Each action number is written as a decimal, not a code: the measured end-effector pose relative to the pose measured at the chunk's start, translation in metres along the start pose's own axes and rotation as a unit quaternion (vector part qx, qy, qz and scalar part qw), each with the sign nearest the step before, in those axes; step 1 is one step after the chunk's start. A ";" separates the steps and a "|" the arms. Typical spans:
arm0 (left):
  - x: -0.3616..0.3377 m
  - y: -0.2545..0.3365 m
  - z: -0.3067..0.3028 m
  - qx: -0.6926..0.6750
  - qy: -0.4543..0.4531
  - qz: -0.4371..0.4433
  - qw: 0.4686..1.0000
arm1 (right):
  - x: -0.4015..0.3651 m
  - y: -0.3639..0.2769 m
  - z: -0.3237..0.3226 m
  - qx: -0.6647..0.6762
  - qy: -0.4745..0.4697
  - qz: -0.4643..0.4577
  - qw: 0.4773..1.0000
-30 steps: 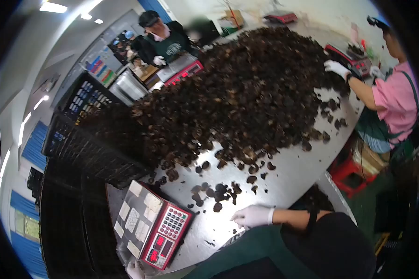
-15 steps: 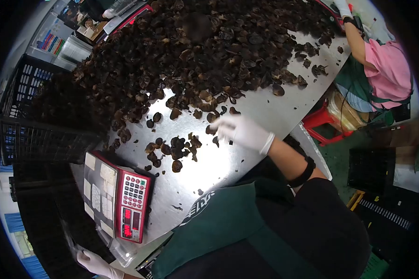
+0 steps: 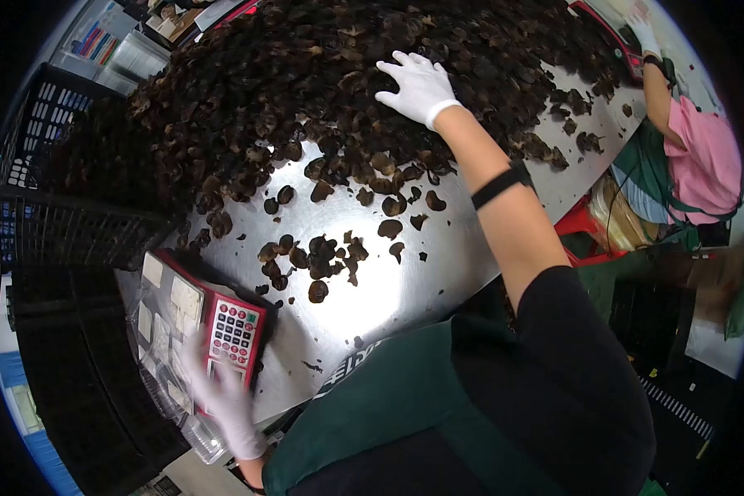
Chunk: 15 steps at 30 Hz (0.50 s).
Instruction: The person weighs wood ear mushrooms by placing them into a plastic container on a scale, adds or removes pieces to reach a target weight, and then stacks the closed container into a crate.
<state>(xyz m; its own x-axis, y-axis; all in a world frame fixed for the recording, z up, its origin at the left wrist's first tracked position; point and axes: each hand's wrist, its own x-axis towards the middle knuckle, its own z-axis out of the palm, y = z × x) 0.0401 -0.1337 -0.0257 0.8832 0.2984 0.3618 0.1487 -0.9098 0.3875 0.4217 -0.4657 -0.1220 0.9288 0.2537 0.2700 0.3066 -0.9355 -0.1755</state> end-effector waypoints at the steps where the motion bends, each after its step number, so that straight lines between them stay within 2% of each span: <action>1: -0.003 0.010 0.027 -0.064 -0.056 0.031 0.996 | 0.006 -0.008 0.008 0.000 0.000 -0.003 1.000; 3: 0.006 0.037 0.066 -0.061 -0.153 0.056 0.985 | 0.014 -0.025 0.024 -0.006 -0.054 0.028 0.998; 5: 0.013 0.040 0.110 -0.053 -0.158 0.055 0.984 | 0.008 -0.037 0.022 -0.036 -0.067 0.000 0.997; 7: 0.023 0.041 0.141 -0.004 -0.149 0.051 0.987 | -0.004 -0.036 0.017 0.022 -0.123 -0.042 0.991; 9: 0.033 0.042 0.164 0.016 -0.151 0.050 0.987 | -0.024 -0.036 0.005 0.087 -0.140 -0.071 0.984; 13: 0.039 0.061 0.179 0.005 -0.163 0.100 0.981 | -0.080 -0.057 -0.005 0.081 -0.046 -0.178 0.980; 14: 0.037 0.066 0.180 -0.009 -0.165 0.111 0.980 | -0.091 -0.068 -0.011 0.081 -0.063 -0.191 0.976; 15: 0.034 0.070 0.180 -0.022 -0.168 0.122 0.978 | -0.103 -0.078 -0.006 0.053 -0.040 -0.220 0.973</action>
<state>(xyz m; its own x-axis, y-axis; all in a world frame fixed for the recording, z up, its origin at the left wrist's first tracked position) 0.1602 -0.2389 -0.1389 0.9873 -0.0451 0.1523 -0.0983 -0.9267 0.3627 0.3004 -0.4200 -0.1307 0.7151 0.6463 0.2665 0.6938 -0.7026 -0.1579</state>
